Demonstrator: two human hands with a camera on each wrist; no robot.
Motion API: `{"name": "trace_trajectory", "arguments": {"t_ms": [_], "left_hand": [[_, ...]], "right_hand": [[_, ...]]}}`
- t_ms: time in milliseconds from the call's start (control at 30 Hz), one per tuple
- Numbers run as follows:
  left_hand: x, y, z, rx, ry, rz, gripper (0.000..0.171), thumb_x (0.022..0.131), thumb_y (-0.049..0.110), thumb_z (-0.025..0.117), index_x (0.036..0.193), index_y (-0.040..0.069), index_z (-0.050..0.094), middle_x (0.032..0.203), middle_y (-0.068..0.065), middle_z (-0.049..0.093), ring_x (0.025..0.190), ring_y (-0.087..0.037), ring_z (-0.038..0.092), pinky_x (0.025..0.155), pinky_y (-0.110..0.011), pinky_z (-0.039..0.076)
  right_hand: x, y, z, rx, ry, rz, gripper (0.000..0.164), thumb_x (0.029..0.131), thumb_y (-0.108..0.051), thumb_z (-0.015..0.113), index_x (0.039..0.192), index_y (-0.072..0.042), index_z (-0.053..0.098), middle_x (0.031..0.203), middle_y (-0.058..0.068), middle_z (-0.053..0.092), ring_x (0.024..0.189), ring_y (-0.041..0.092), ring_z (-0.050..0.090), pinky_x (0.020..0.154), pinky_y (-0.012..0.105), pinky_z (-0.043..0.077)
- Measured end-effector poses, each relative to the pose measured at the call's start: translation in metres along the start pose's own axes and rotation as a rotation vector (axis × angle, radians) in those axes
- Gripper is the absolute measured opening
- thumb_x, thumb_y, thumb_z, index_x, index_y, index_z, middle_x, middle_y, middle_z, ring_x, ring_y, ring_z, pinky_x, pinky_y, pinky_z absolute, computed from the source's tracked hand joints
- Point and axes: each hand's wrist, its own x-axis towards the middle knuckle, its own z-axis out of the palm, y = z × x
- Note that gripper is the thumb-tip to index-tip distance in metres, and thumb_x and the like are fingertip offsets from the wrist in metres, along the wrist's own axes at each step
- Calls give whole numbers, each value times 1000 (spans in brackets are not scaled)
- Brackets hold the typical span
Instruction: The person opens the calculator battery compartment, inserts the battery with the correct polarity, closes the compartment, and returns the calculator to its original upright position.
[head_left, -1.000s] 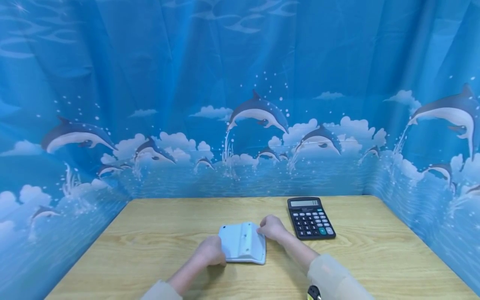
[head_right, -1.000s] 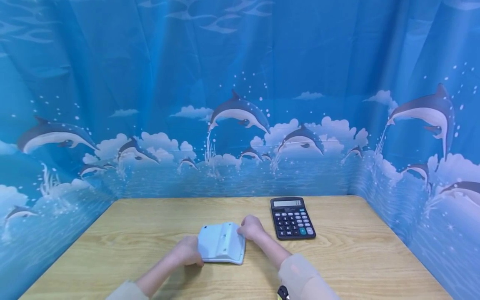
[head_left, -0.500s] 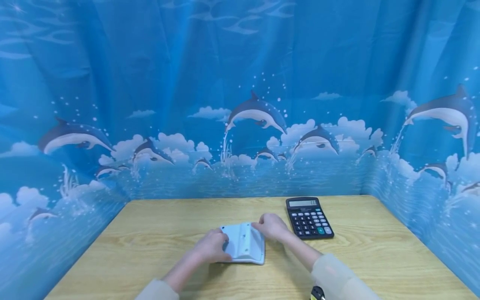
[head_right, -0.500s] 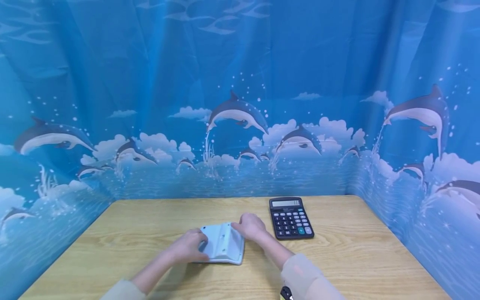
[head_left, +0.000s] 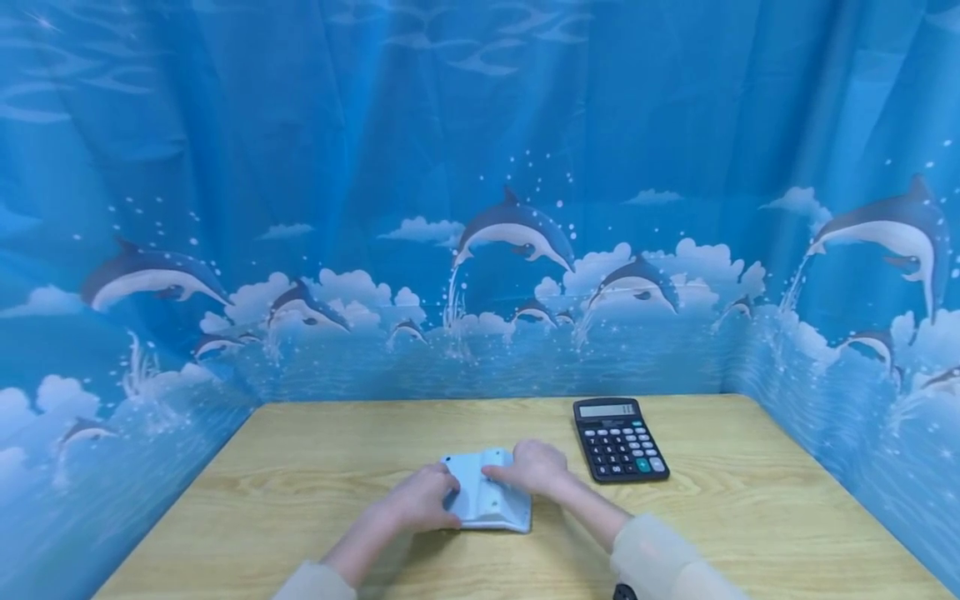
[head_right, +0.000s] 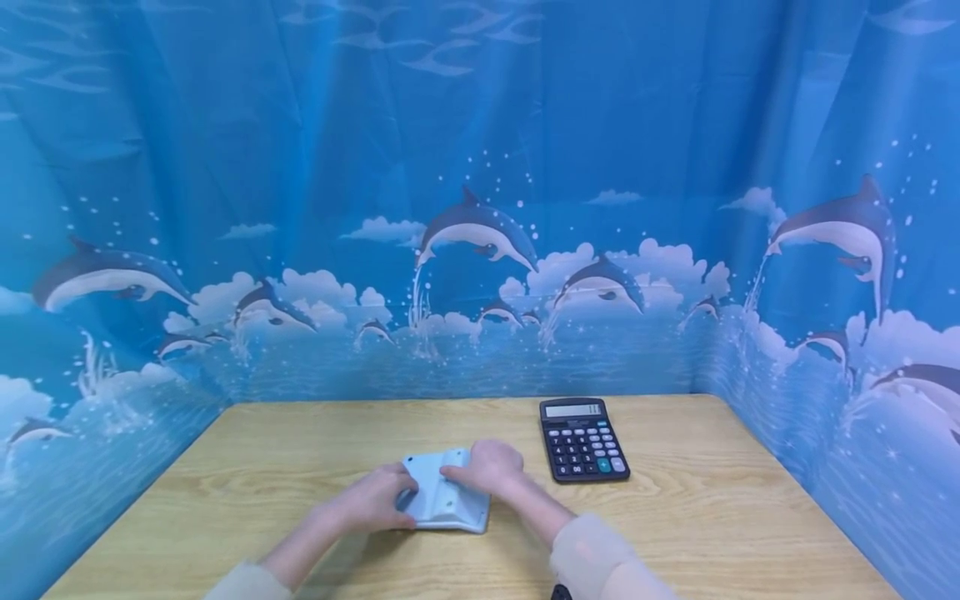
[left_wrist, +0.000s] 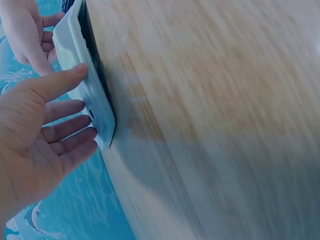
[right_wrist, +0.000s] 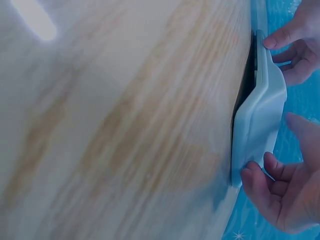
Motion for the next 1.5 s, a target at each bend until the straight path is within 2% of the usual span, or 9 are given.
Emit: {"name": "trace_trajectory", "arguments": {"t_ms": [167, 467, 667, 1000, 1300, 1500], "left_hand": [[1, 0, 1, 5, -2, 10, 44, 67, 29, 80, 99, 2, 69, 90, -6, 60, 80, -14, 56, 72, -27, 48], [0, 1, 0, 12, -8, 2, 44, 67, 29, 80, 99, 1, 69, 88, -6, 59, 77, -13, 56, 69, -25, 48], [0, 0, 1, 12, 9, 21, 43, 67, 28, 80, 97, 0, 69, 86, -5, 59, 75, -12, 55, 67, -24, 47], [-2, 1, 2, 3, 12, 6, 42, 66, 27, 81, 96, 1, 69, 86, -5, 58, 76, -12, 54, 67, -24, 47], [-2, 1, 2, -2, 29, 24, 37, 66, 26, 81, 91, 1, 69, 84, -4, 58, 73, -10, 52, 64, -23, 45], [-1, 1, 3, 7, 36, 18, 39, 65, 26, 81, 92, 1, 70, 85, -6, 59, 75, -13, 55, 66, -24, 47]], "right_hand": [[1, -3, 2, 33, -20, 27, 52, 75, -60, 62, 59, -14, 45, 54, -2, 42, 46, 11, 36, 44, 23, 28], [-1, -5, 4, 81, -56, 68, 53, 72, -59, 67, 63, -10, 49, 58, 3, 50, 47, 17, 53, 38, 26, 43], [0, -3, 3, 63, -101, 84, 57, 72, -63, 64, 70, -7, 51, 64, 6, 51, 52, 18, 53, 43, 29, 48], [2, -6, 8, 19, -128, 106, 54, 76, -62, 60, 65, -10, 52, 62, 4, 51, 51, 16, 52, 42, 28, 46], [1, -8, 7, -51, -108, 85, 49, 78, -60, 56, 59, -15, 48, 57, 0, 48, 49, 14, 45, 44, 28, 38], [1, -10, 5, -54, -106, 71, 48, 79, -59, 56, 61, -14, 51, 58, 1, 49, 51, 15, 47, 46, 28, 40]]}}
